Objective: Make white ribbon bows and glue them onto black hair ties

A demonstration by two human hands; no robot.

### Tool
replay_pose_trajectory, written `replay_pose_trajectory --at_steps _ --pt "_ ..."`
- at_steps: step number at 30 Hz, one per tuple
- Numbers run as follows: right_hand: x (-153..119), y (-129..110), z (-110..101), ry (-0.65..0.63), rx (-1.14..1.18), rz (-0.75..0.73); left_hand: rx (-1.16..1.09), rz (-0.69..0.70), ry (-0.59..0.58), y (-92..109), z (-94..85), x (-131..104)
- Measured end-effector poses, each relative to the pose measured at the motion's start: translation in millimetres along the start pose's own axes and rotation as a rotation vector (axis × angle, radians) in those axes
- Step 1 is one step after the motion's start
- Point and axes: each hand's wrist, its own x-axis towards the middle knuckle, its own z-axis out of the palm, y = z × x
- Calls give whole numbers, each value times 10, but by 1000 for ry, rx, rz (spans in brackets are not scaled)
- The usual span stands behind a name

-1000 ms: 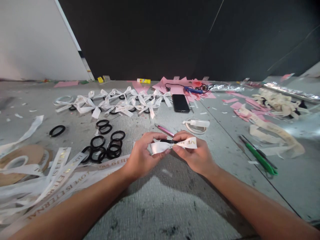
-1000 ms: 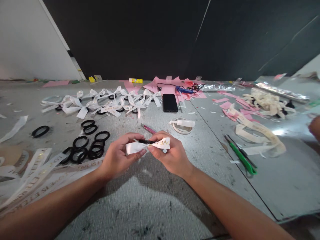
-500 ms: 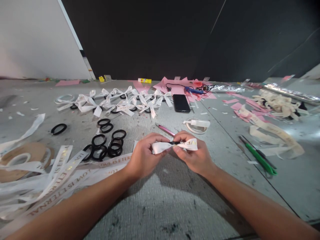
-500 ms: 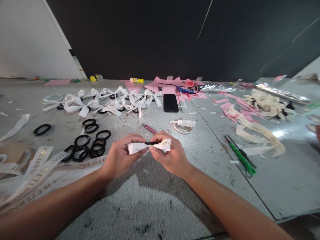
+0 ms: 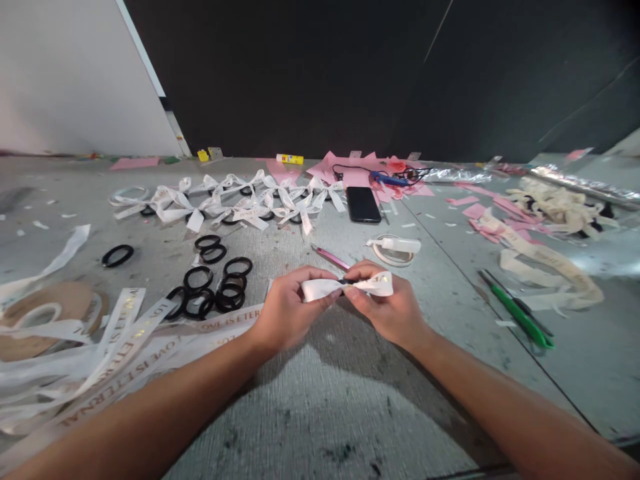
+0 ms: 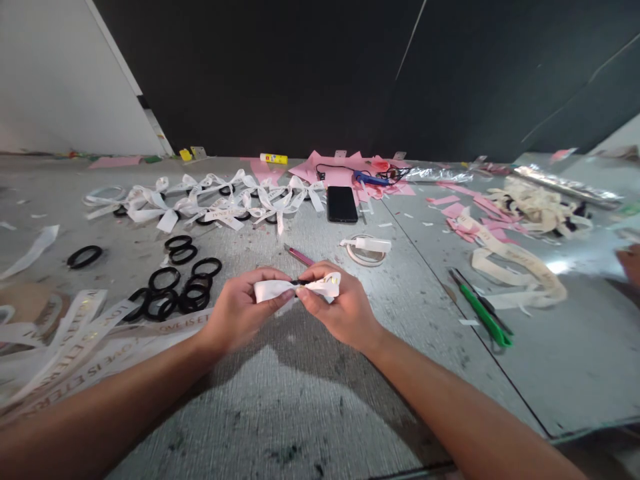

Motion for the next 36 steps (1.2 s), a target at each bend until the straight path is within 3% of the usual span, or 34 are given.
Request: replay_pose_trajectory --at_steps 7,12,16,19,21,24,30,36 --pt "1 25 20 24 118 76 -425 -261 -30 6 -6 48" --pt "46 -194 61 86 246 205 -659 -231 -87 98 -70 67" --pt "112 -478 127 140 330 219 -656 -239 -191 363 -192 48" --pt "194 -660 223 221 492 321 -601 -183 -275 572 -305 34" --pt "263 -757 293 252 596 386 -577 -157 -259 674 -376 36" --pt "357 -880 370 253 695 364 -484 -102 -191 753 -465 58" --pt "394 -1018 419 223 763 342 -426 -128 29 751 -562 98" --pt "407 -1009 458 346 607 320 -522 -115 -22 799 -563 83"
